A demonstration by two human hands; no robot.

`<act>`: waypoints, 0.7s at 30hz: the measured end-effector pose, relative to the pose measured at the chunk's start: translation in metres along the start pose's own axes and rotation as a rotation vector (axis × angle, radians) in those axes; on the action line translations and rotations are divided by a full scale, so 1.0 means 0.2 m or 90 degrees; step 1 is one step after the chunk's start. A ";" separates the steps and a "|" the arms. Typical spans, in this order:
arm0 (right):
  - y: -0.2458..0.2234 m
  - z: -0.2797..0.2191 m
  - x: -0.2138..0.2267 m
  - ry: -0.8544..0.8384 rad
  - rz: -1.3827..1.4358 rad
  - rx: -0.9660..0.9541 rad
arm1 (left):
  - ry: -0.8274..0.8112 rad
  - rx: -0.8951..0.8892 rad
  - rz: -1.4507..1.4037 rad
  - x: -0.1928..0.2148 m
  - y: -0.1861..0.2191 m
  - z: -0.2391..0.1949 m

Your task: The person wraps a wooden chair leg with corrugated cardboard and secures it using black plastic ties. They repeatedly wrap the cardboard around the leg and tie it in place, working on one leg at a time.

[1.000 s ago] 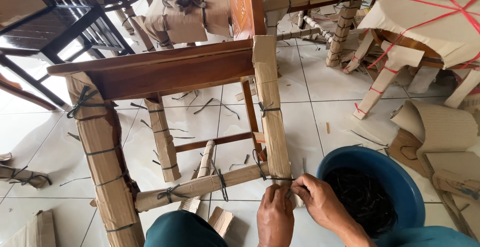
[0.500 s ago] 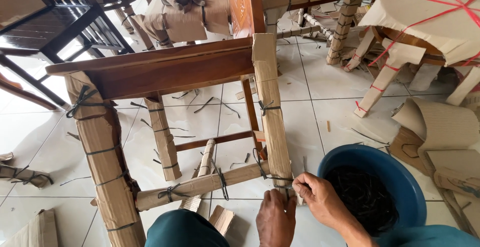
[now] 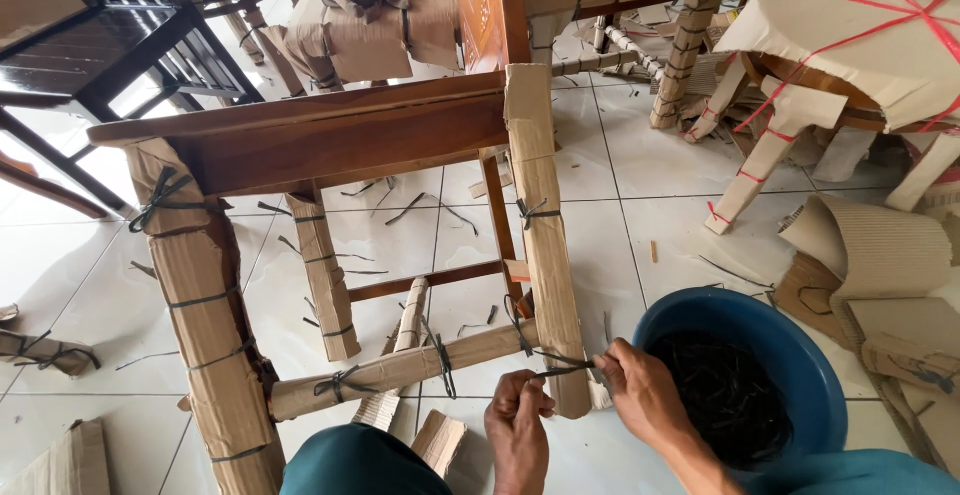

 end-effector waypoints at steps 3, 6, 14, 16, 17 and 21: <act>-0.02 -0.01 0.02 -0.022 0.091 -0.130 | 0.017 0.046 0.017 -0.03 0.19 -0.02; -0.04 -0.06 0.04 -0.022 0.262 -0.166 | -0.023 0.080 -0.130 -0.05 0.08 0.01; -0.28 -0.13 0.04 -0.144 0.739 -0.139 | -0.018 0.134 -0.419 -0.14 -0.04 0.09; -0.33 -0.11 0.05 -0.184 0.680 -0.084 | -0.019 0.143 -0.332 -0.16 -0.03 0.09; -0.31 -0.07 0.06 -0.183 0.680 -0.081 | -0.021 0.141 -0.332 -0.15 -0.04 0.10; -0.26 0.01 0.03 -0.225 0.176 0.060 | -0.054 0.065 -0.039 -0.09 -0.04 0.12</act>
Point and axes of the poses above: each hand's wrist, its own z-axis towards the middle knuckle, its own x-axis out of the back of the hand, y = z × x, the point moved 6 cm from there along z, towards the middle knuckle, and after that the axes turned 8 degrees about -x, right-handed, at the moved point
